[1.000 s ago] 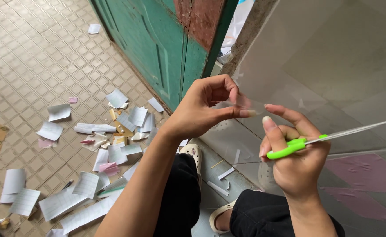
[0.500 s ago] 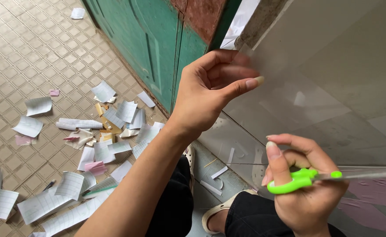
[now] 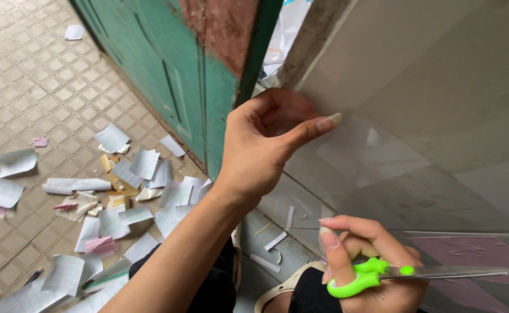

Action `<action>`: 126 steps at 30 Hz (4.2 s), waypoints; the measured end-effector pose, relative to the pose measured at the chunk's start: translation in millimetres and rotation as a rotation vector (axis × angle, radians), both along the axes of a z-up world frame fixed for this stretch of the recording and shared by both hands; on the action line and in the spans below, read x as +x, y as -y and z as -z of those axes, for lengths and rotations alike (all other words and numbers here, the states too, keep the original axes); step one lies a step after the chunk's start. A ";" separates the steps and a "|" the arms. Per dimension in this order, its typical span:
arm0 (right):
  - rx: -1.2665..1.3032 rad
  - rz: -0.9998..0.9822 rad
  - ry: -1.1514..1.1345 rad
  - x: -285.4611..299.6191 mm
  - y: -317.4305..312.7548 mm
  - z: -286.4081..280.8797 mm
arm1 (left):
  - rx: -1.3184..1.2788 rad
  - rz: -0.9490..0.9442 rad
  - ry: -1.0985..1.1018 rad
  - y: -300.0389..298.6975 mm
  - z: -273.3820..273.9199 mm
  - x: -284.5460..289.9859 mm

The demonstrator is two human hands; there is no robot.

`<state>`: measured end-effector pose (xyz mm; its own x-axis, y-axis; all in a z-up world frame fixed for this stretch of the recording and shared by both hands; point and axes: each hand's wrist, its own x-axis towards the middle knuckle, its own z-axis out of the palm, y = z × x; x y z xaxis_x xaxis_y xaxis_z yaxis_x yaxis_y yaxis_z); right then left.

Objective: Cutting small pieces of vinyl with scissors and applying them to a tiled wall surface.

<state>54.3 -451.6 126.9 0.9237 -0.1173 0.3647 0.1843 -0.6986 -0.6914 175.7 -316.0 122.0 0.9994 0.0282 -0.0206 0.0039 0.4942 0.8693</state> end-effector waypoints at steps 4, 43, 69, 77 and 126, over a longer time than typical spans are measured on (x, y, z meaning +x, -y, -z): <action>0.063 0.038 0.022 0.0 -5.5 0.2 | -0.028 -0.032 -0.009 3.3 -1.9 -0.4; -0.002 0.051 -0.019 -1.5 5.1 7.8 | -0.087 -0.026 -0.050 5.0 -3.2 0.9; -0.072 0.094 -0.153 -5.3 8.9 4.0 | -0.127 -0.034 -0.101 5.6 -10.1 -1.9; -0.008 0.069 -0.140 -4.4 7.6 8.5 | -0.069 -0.076 -0.078 6.2 -8.8 -0.4; -0.635 -0.016 -0.099 65.9 19.0 6.0 | 0.063 -0.113 -0.074 4.5 -16.2 0.2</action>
<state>120.2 -470.6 121.0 0.9563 0.1082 0.2717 0.1552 -0.9752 -0.1579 175.9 -320.4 138.3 0.9856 0.1440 -0.0890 0.0168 0.4396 0.8980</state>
